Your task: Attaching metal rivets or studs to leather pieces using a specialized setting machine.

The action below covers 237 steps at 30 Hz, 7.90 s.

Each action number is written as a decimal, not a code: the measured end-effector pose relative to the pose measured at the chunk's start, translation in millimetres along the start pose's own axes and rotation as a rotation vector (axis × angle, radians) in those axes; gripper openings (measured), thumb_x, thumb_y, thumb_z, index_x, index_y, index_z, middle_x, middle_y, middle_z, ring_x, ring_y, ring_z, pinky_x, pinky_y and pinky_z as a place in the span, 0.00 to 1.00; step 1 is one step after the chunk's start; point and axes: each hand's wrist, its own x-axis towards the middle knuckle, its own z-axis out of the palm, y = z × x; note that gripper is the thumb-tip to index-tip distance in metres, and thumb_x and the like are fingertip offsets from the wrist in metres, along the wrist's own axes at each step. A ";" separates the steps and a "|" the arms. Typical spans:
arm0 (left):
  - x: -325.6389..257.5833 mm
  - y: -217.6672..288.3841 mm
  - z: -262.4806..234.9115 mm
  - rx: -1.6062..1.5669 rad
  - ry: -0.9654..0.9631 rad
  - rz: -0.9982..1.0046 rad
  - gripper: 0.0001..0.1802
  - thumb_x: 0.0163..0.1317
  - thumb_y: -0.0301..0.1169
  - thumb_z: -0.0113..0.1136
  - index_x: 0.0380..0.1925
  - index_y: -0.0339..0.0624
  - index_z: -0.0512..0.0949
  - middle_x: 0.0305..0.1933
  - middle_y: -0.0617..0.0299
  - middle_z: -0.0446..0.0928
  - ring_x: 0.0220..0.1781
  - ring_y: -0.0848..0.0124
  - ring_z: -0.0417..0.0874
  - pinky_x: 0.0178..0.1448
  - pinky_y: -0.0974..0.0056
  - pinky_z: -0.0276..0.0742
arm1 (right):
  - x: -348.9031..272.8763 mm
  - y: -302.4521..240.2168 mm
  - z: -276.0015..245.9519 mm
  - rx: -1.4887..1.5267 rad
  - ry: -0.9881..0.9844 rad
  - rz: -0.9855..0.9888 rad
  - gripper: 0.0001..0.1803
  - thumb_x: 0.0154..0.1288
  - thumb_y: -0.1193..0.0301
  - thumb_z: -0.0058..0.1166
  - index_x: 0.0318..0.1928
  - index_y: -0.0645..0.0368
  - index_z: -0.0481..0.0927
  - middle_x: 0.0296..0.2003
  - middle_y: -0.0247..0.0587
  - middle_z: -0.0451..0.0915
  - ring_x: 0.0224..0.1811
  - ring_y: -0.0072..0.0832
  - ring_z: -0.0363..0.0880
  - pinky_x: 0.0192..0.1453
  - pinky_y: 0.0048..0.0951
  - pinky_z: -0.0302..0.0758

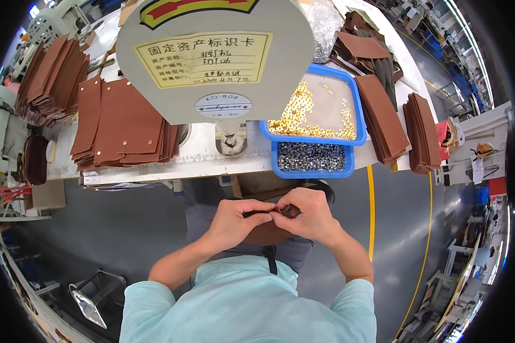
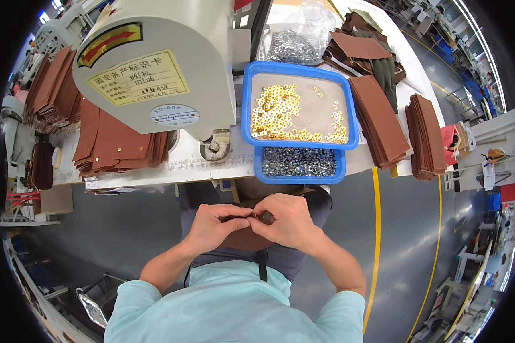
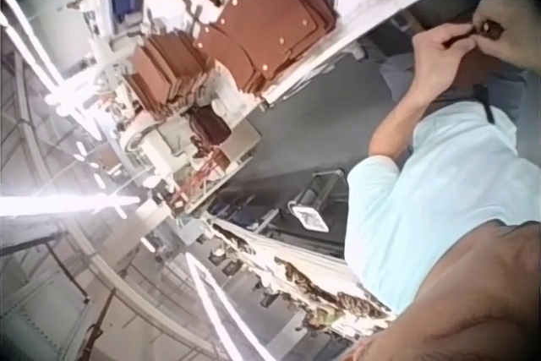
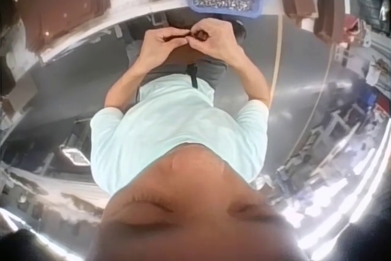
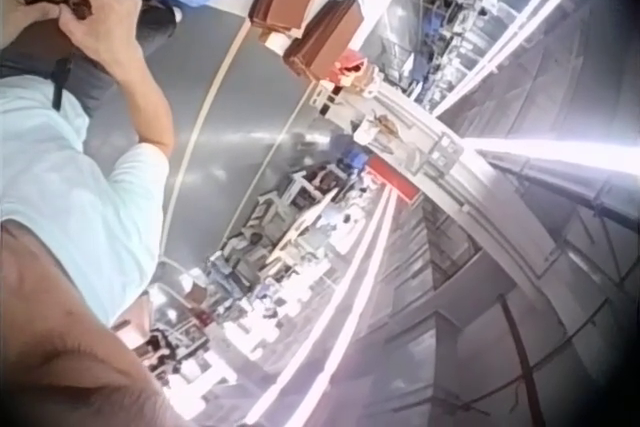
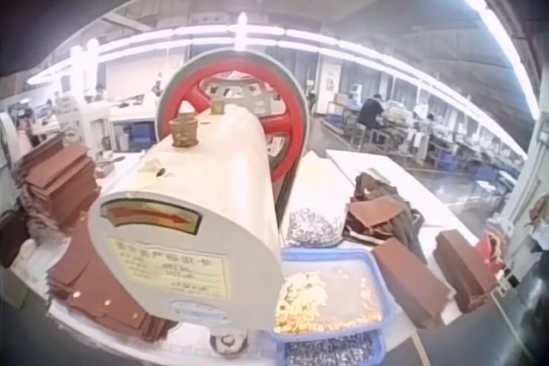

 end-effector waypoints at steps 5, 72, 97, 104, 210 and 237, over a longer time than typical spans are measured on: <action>-1.8 0.9 -0.4 -0.007 -0.043 -0.005 0.12 0.64 0.21 0.70 0.48 0.33 0.87 0.48 0.56 0.89 0.48 0.73 0.88 0.55 0.68 0.83 | 0.0 -9.4 -2.9 0.076 -0.008 0.090 0.11 0.53 0.73 0.74 0.36 0.61 0.86 0.29 0.35 0.84 0.26 0.20 0.79 0.30 0.22 0.78; 6.8 -0.3 1.2 0.578 0.225 1.279 0.14 0.37 0.24 0.71 0.29 0.46 0.85 0.34 0.65 0.80 0.37 0.66 0.88 0.33 0.67 0.84 | 6.8 -25.5 -53.9 0.688 -0.414 0.372 0.07 0.65 0.79 0.67 0.44 0.64 0.90 0.38 0.36 0.86 0.40 0.16 0.81 0.43 0.20 0.76; 3.7 1.1 0.2 0.628 0.240 1.350 0.14 0.38 0.28 0.73 0.29 0.46 0.84 0.33 0.67 0.80 0.38 0.66 0.88 0.36 0.67 0.85 | 7.6 -13.0 -33.4 1.088 -0.531 0.816 0.06 0.63 0.80 0.67 0.41 0.66 0.89 0.33 0.36 0.88 0.37 0.18 0.84 0.42 0.21 0.78; 1.1 -2.9 -2.9 0.653 0.237 1.281 0.15 0.35 0.28 0.71 0.29 0.46 0.84 0.34 0.67 0.81 0.37 0.65 0.87 0.34 0.66 0.84 | -1.4 -27.4 -34.3 0.685 -0.399 0.557 0.05 0.66 0.77 0.66 0.42 0.62 0.88 0.36 0.35 0.85 0.35 0.18 0.82 0.37 0.20 0.76; -8.3 21.4 -12.4 -0.243 0.039 0.048 0.18 0.73 0.26 0.62 0.60 0.35 0.82 0.52 0.60 0.87 0.52 0.77 0.84 0.57 0.68 0.81 | 9.2 -16.7 13.1 0.324 0.181 0.072 0.07 0.59 0.82 0.69 0.39 0.61 0.89 0.45 0.39 0.83 0.47 0.26 0.81 0.51 0.27 0.78; -3.6 15.9 -12.8 0.309 0.018 0.359 0.13 0.61 0.22 0.70 0.46 0.40 0.88 0.41 0.59 0.89 0.38 0.72 0.89 0.43 0.69 0.83 | 27.5 47.2 -32.6 -0.247 0.248 0.136 0.10 0.63 0.79 0.64 0.45 0.63 0.87 0.45 0.49 0.86 0.40 0.46 0.87 0.43 0.38 0.83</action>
